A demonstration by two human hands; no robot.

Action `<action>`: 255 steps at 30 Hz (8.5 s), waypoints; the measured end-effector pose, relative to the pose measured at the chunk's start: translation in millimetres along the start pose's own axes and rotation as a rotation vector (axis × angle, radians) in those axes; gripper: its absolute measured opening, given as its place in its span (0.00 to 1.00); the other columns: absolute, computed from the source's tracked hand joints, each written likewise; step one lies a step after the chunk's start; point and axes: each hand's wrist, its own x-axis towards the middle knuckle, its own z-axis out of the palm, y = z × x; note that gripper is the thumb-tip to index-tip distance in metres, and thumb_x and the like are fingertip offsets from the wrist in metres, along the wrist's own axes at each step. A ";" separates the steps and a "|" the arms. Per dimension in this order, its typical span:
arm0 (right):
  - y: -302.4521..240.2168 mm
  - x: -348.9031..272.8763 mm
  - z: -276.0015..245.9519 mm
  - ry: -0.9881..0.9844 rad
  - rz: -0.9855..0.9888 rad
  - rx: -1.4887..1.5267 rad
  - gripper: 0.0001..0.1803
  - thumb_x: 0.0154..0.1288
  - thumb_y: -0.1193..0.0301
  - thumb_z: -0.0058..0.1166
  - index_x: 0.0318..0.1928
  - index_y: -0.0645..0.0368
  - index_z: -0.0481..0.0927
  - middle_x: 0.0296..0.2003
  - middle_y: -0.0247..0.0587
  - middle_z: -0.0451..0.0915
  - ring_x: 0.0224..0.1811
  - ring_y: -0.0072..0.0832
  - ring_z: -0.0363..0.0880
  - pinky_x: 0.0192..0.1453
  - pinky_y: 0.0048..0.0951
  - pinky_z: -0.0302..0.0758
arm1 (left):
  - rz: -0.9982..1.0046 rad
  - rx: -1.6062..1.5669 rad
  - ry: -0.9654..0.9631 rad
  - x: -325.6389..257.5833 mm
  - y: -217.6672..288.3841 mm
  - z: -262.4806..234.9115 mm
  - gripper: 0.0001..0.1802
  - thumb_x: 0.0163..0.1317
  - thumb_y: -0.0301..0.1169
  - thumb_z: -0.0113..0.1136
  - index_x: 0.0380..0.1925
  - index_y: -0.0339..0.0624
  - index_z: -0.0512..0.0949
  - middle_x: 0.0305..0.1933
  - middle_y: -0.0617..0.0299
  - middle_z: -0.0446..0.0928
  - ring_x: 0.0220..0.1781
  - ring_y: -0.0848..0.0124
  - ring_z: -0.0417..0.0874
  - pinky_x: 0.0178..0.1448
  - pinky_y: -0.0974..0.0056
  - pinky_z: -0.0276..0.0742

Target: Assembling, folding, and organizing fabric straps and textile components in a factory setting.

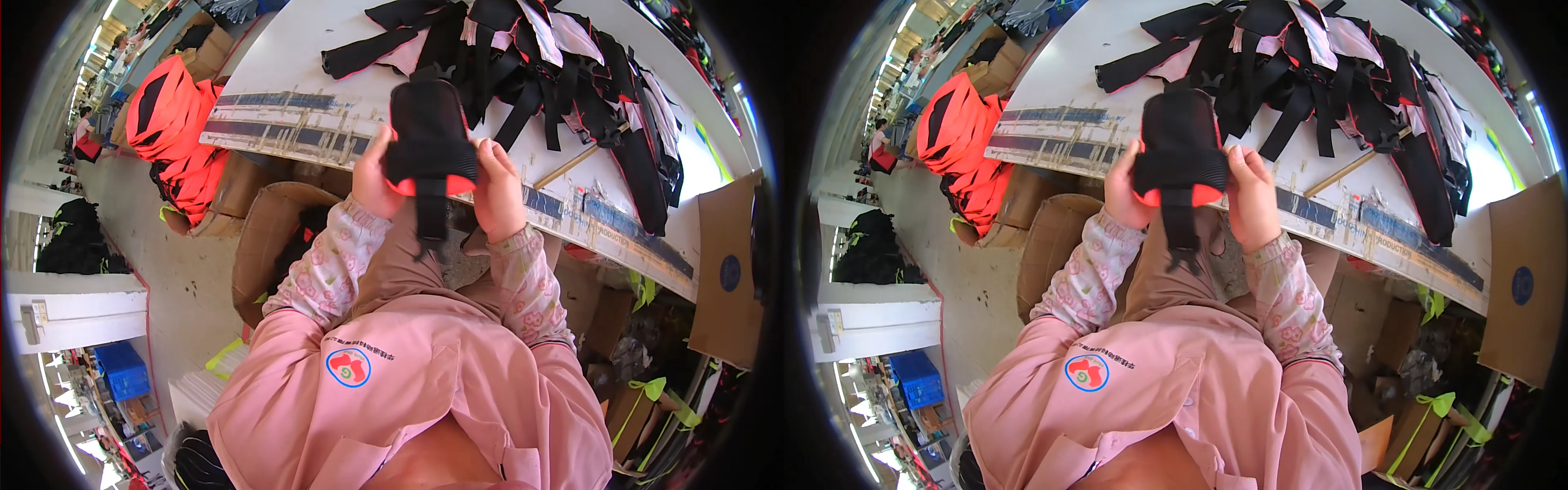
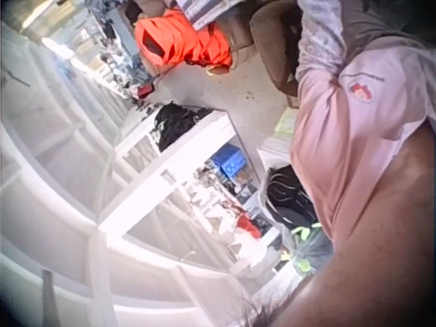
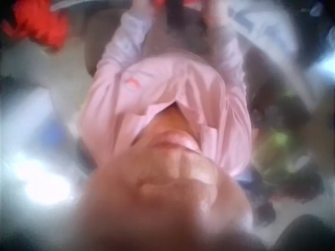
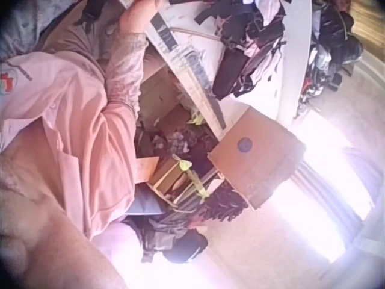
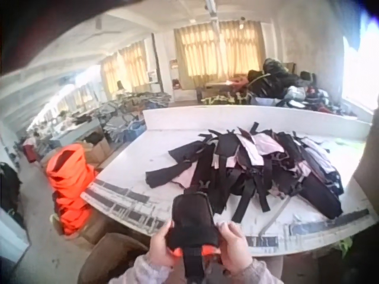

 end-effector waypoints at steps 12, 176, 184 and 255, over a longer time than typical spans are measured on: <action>54.4 -12.4 -4.0 -0.131 0.141 -0.610 0.16 0.61 0.76 0.55 0.47 0.62 0.67 0.23 0.35 0.75 0.21 0.23 0.75 0.24 0.25 0.71 | 1.075 1.612 0.012 30.0 5.9 -29.8 0.09 0.59 0.30 0.59 0.34 0.36 0.74 0.36 0.56 0.75 0.37 0.64 0.76 0.44 0.65 0.71; 13.8 2.5 16.6 -0.085 0.162 0.042 0.11 0.70 0.69 0.42 0.40 0.64 0.74 0.34 0.34 0.77 0.35 0.20 0.75 0.42 0.23 0.73 | -0.405 -0.330 -0.387 -2.6 -7.1 -41.5 0.25 0.61 0.37 0.46 0.55 0.31 0.68 0.56 0.51 0.73 0.57 0.59 0.74 0.62 0.55 0.67; 18.3 14.0 13.9 -0.018 -0.132 -0.080 0.07 0.67 0.72 0.47 0.40 0.62 0.76 0.36 0.28 0.75 0.39 0.17 0.72 0.46 0.21 0.69 | -0.063 0.087 -0.075 7.1 0.7 -15.4 0.16 0.65 0.36 0.46 0.45 0.38 0.74 0.43 0.56 0.79 0.45 0.66 0.80 0.53 0.61 0.74; 34.9 19.4 27.6 -0.054 -0.461 -0.762 0.32 0.59 0.63 0.59 0.59 0.56 0.58 0.48 0.40 0.70 0.42 0.29 0.75 0.45 0.28 0.74 | 0.726 1.126 -0.027 64.7 4.9 -27.9 0.05 0.63 0.30 0.54 0.31 0.41 0.73 0.31 0.68 0.70 0.33 0.80 0.69 0.35 0.71 0.68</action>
